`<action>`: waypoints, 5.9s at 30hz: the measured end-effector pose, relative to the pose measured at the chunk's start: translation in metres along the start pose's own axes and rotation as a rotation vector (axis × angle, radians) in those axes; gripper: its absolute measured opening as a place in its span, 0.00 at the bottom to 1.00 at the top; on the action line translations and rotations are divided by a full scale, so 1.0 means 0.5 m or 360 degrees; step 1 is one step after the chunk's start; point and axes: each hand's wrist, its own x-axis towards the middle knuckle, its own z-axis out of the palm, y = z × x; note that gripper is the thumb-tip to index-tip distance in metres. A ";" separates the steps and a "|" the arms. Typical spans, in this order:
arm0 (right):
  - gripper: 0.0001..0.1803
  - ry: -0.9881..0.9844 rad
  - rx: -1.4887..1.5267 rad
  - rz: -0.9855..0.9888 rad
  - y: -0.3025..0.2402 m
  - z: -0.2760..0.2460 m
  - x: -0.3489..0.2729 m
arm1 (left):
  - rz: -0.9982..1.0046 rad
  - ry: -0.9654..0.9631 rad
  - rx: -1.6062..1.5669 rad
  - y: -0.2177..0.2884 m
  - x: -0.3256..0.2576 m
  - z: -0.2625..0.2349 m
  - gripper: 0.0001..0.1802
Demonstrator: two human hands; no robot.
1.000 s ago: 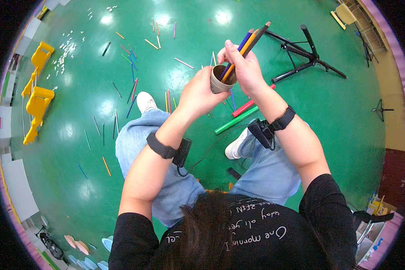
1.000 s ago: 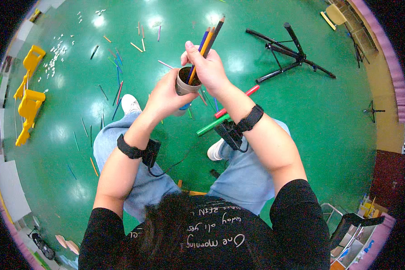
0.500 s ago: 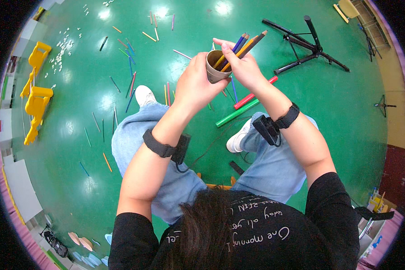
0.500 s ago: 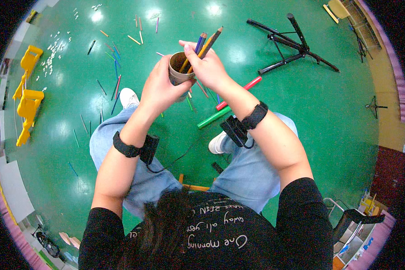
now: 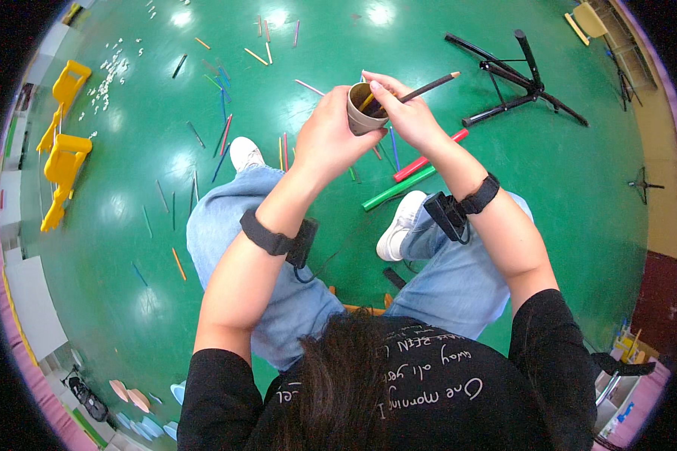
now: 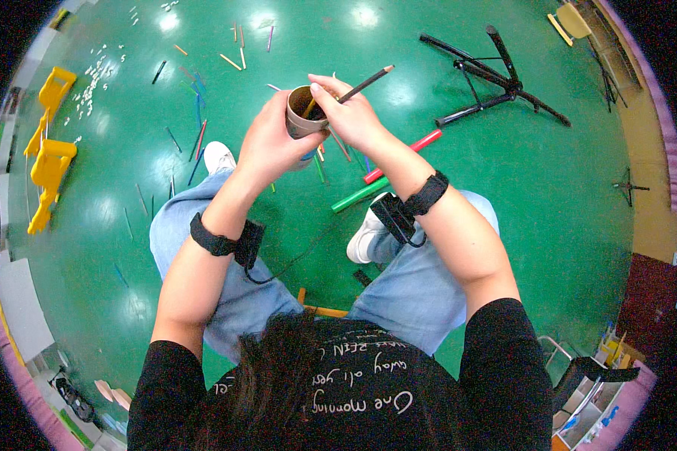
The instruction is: The person picks up several colored pencils scattered on the floor and places them one by one into a cylindrical container held in the left hand.
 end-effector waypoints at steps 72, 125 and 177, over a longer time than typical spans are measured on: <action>0.24 0.0130 -0.1325 0.1200 0.764 0.077 0.109 | -0.0418 0.0109 -0.0122 -0.059 0.045 -0.122 0.41; 0.18 0.0116 0.0723 0.0036 -0.021 -0.018 0.027 | -0.0089 -0.0244 0.0097 -0.003 -0.002 0.015 0.36; 0.22 0.0080 -0.1602 0.1116 0.789 -0.208 0.048 | -0.0349 0.0165 0.0637 -0.030 0.063 -0.125 0.31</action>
